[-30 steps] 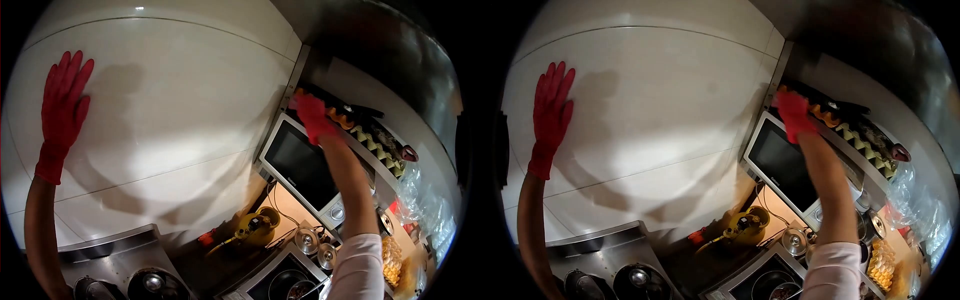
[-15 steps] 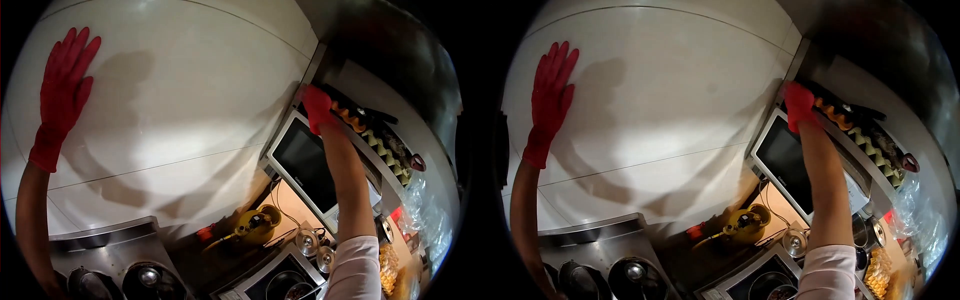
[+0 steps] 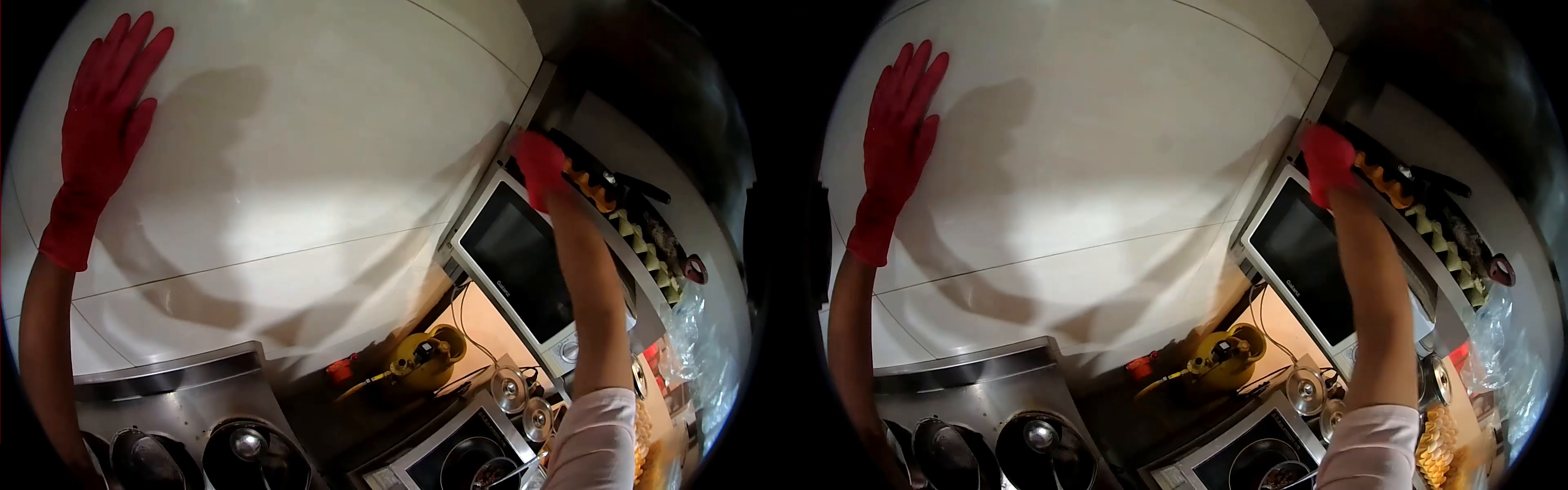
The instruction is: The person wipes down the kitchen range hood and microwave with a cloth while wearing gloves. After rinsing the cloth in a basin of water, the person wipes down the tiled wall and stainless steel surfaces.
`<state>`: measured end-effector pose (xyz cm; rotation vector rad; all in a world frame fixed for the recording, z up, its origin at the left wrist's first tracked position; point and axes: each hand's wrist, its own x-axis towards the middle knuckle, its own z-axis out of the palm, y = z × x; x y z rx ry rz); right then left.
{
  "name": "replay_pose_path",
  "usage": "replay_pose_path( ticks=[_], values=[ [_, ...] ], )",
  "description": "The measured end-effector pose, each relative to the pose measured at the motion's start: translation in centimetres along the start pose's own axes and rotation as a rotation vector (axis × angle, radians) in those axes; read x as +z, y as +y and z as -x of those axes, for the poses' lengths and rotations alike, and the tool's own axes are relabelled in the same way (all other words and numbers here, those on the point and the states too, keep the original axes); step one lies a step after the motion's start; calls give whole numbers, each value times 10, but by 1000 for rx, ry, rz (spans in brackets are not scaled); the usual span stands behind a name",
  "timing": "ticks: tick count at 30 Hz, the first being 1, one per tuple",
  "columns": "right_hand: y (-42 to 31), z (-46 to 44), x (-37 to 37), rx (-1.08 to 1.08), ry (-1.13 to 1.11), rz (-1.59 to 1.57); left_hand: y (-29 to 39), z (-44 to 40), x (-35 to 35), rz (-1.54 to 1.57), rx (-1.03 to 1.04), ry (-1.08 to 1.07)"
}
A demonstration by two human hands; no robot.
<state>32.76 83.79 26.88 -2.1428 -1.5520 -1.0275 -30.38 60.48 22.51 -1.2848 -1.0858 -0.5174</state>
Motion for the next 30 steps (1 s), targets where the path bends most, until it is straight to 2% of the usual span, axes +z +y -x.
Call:
replay_pose_path(
  ticks=[2,4,8,11,16,19,24,26,28,30],
  values=[
    [20,6,-8,-75,18,-47,3,3,-1,-13,-9,-12],
    [56,9,-9,-339,64,63,2,0,-1,-51,5,-29],
    [-2,16,-20,-60,7,137,2,3,4,-52,6,-2],
    [-23,6,-13,-71,-31,190,-1,3,11,-41,-4,41],
    [16,17,-48,-169,-310,107,-5,7,13,-72,15,-4],
    [3,-2,2,-2,-77,179,-3,6,10,-52,17,12],
    [-20,24,-19,-279,-76,424,0,4,7,20,2,39],
    [-6,23,-36,-282,-93,360,-1,3,4,11,-12,35],
    [23,11,-28,-176,-141,109,-2,4,5,-16,14,6],
    [29,16,-31,-132,-115,133,0,5,6,-34,-10,-20]
  ],
)
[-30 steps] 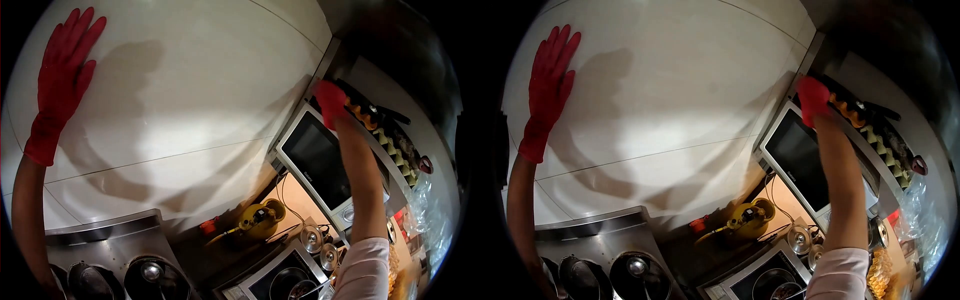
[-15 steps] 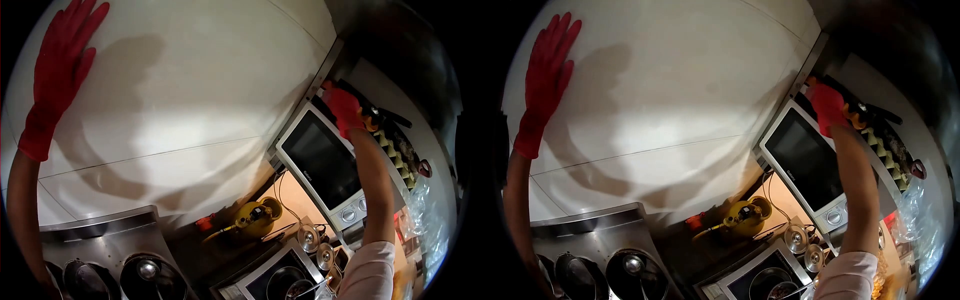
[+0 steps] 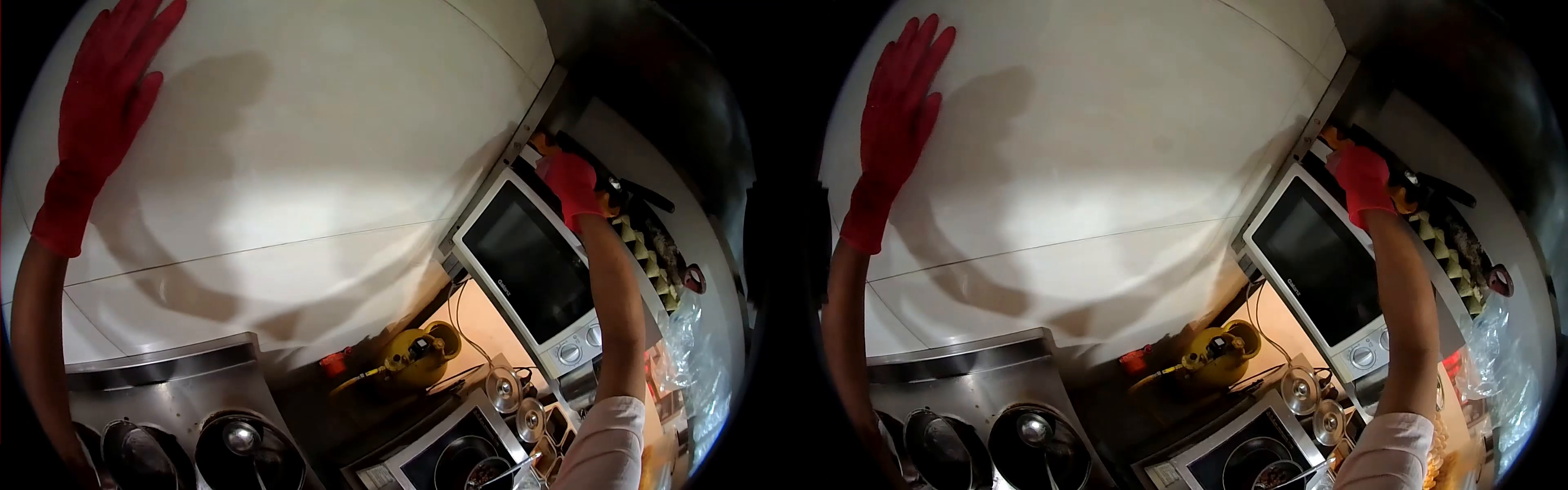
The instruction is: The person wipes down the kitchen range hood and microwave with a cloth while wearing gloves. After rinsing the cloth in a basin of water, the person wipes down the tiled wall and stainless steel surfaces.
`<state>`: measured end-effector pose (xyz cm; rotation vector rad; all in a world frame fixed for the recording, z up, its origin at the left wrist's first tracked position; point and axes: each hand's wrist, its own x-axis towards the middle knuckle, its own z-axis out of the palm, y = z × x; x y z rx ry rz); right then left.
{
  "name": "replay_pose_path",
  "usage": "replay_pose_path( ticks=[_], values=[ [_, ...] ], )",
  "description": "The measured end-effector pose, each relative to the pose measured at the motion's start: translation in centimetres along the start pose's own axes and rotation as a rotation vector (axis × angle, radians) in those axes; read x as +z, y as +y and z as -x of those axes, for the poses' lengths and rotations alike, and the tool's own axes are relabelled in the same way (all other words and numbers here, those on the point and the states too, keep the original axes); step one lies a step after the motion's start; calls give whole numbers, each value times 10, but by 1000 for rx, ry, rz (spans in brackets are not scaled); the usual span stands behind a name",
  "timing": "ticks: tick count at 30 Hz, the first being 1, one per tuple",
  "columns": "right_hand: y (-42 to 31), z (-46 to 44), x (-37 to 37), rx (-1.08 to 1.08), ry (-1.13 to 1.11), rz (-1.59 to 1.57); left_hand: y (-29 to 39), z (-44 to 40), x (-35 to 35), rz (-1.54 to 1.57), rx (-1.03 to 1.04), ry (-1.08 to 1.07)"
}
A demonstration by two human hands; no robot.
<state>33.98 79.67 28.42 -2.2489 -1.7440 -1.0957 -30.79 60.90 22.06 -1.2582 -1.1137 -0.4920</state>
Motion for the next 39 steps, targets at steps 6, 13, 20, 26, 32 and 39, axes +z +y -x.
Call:
replay_pose_path(
  ticks=[6,13,20,26,32,39],
  values=[
    [-35,-41,60,-79,255,146,1,0,0,26,-18,9],
    [-8,-12,33,159,102,-78,-4,1,5,53,-51,-57],
    [90,106,-12,132,99,10,-4,-3,-14,108,-70,-70],
    [192,221,-48,24,136,130,-2,-5,-16,171,-80,-36],
    [166,217,-62,145,81,85,-4,-5,-19,196,-98,-74],
    [113,117,-4,-2,160,118,-6,-2,-6,145,-85,-40]
  ],
)
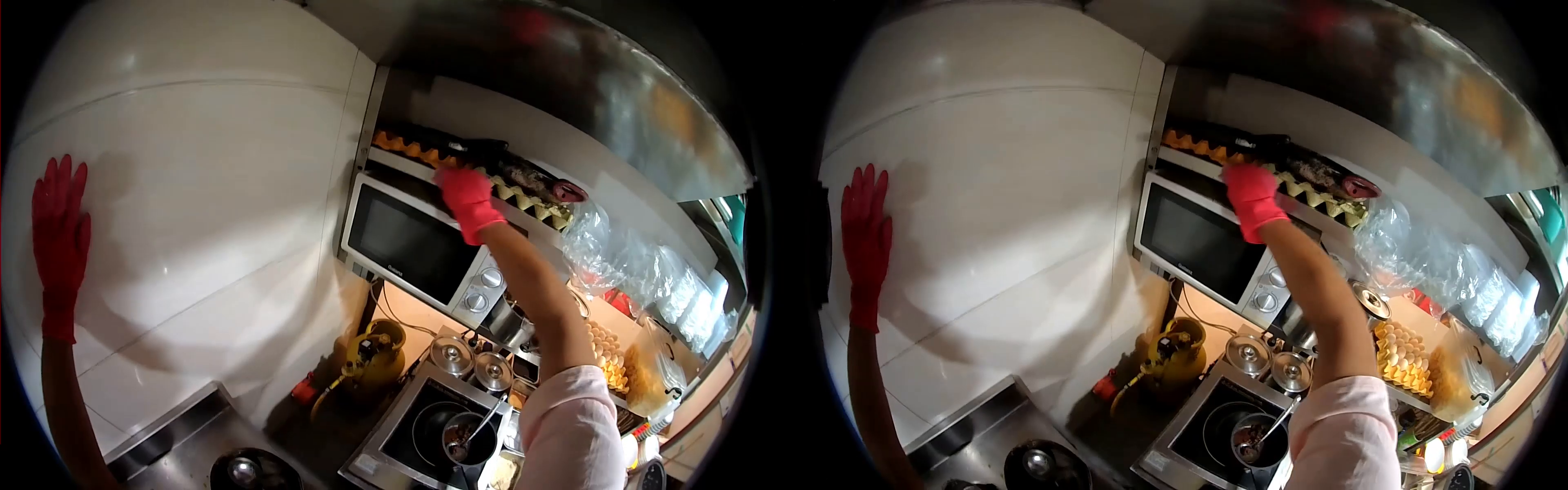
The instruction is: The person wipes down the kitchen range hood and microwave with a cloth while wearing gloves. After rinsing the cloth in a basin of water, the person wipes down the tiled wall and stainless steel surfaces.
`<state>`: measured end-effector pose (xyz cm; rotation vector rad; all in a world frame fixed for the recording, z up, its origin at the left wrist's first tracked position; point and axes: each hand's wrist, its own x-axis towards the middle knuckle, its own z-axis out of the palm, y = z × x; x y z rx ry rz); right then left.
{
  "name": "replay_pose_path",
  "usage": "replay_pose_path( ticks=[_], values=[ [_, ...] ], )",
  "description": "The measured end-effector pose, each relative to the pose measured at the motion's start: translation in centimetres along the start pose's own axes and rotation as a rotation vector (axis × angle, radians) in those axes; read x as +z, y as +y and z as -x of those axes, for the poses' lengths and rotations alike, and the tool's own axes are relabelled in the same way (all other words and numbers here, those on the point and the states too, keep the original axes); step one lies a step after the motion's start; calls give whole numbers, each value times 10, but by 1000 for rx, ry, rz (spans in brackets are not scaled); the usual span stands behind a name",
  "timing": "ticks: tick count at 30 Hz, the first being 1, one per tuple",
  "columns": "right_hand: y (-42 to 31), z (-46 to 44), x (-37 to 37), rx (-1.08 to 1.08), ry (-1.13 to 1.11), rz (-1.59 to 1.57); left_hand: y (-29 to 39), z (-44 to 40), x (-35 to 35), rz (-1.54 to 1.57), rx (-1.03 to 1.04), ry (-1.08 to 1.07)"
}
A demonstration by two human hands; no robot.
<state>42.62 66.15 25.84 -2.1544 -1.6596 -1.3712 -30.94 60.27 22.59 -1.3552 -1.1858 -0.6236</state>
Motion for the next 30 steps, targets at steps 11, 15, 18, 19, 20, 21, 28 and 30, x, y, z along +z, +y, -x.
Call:
replay_pose_path(
  ticks=[11,15,18,19,20,21,28,30],
  values=[
    [2,16,-34,-38,-129,69,-2,3,0,-58,69,24],
    [1,11,-34,-40,-121,119,-4,4,0,-36,82,37],
    [49,59,-82,159,-310,-95,-1,2,-3,-53,53,-22],
    [63,74,-92,203,-341,-103,0,2,-3,-53,44,-29],
    [67,73,-86,215,-338,-85,0,2,-2,-53,35,-35],
    [66,67,-78,227,-329,-70,-5,2,0,-57,33,-19],
    [7,1,-15,-13,-89,65,-2,3,1,-60,66,32],
    [30,19,-23,-56,-87,166,-7,4,5,-49,57,39]
  ],
)
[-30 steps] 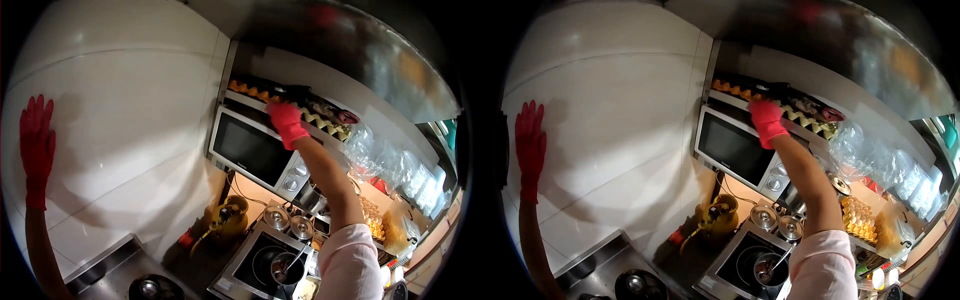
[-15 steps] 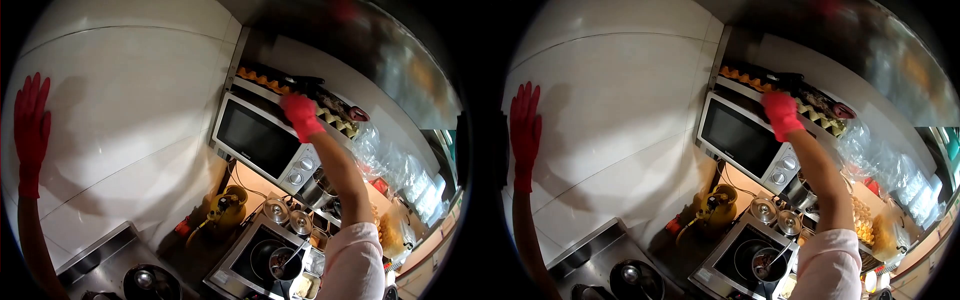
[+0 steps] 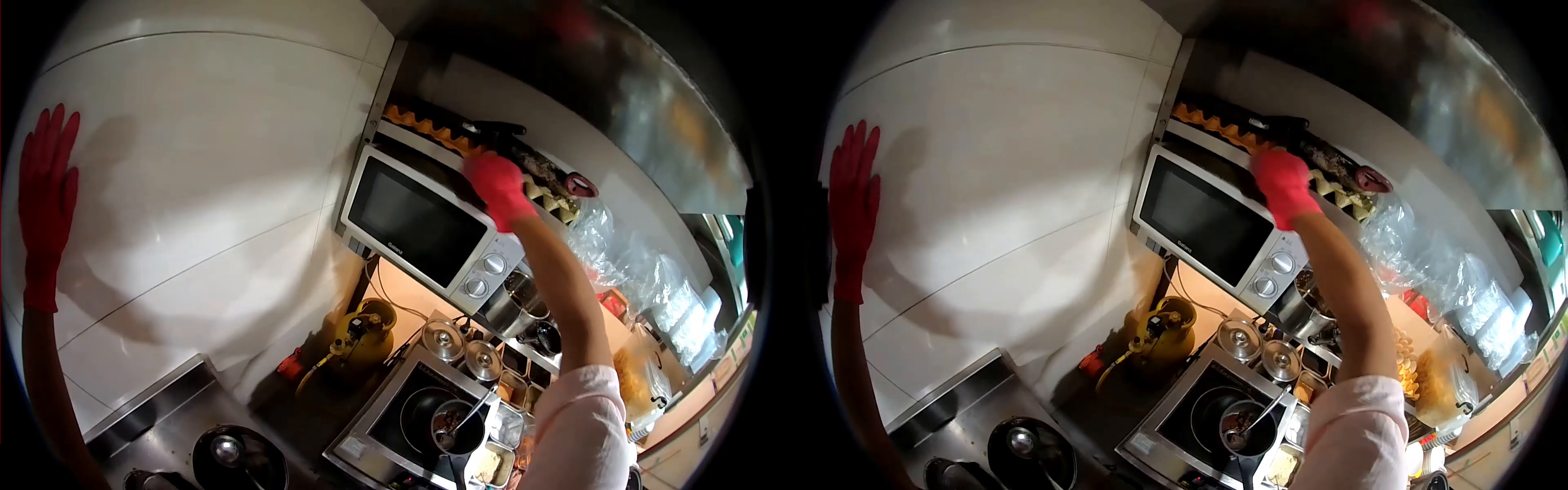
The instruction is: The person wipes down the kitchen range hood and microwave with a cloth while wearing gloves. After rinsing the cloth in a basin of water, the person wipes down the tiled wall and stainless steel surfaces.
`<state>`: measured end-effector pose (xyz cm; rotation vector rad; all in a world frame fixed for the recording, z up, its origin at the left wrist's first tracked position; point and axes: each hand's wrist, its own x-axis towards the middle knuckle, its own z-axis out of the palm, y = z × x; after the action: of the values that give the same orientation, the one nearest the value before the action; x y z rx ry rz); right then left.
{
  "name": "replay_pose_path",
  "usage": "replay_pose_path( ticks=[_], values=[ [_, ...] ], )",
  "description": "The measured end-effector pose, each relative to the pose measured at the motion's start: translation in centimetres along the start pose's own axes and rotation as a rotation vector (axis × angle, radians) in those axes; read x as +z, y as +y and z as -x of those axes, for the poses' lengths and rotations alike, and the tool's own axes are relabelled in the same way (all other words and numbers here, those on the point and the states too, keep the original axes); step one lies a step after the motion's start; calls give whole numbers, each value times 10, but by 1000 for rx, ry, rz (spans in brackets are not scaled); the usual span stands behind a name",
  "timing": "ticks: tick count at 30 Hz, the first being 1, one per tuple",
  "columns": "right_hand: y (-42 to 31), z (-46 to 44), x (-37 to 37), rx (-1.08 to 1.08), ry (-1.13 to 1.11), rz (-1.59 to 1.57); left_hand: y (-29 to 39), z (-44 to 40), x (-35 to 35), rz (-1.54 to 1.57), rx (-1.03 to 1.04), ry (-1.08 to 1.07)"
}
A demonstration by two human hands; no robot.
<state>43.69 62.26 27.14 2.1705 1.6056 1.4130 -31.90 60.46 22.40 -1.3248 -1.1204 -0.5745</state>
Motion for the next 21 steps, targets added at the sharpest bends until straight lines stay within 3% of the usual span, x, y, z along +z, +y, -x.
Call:
replay_pose_path(
  ticks=[1,2,3,6,7,12,15,18,20,21],
  values=[
    [24,19,-20,-85,-149,-42,1,1,-2,1,4,5],
    [26,37,-56,253,-323,-302,2,2,-1,3,7,7],
    [42,49,-47,177,-225,-258,4,2,0,3,15,11],
    [38,54,-53,127,-203,-211,-3,5,4,4,12,27],
    [20,39,-46,282,-152,-214,0,4,4,-2,26,32],
    [-69,-54,2,83,67,-187,2,-1,-5,-23,21,13],
    [-116,-94,15,90,140,-118,3,2,-2,6,9,17],
    [-107,-105,34,60,208,-225,0,1,2,5,9,14],
    [-73,-83,35,175,111,-246,4,1,-7,30,-1,6],
    [-58,-53,8,108,26,-182,6,3,-6,11,2,2]
  ],
)
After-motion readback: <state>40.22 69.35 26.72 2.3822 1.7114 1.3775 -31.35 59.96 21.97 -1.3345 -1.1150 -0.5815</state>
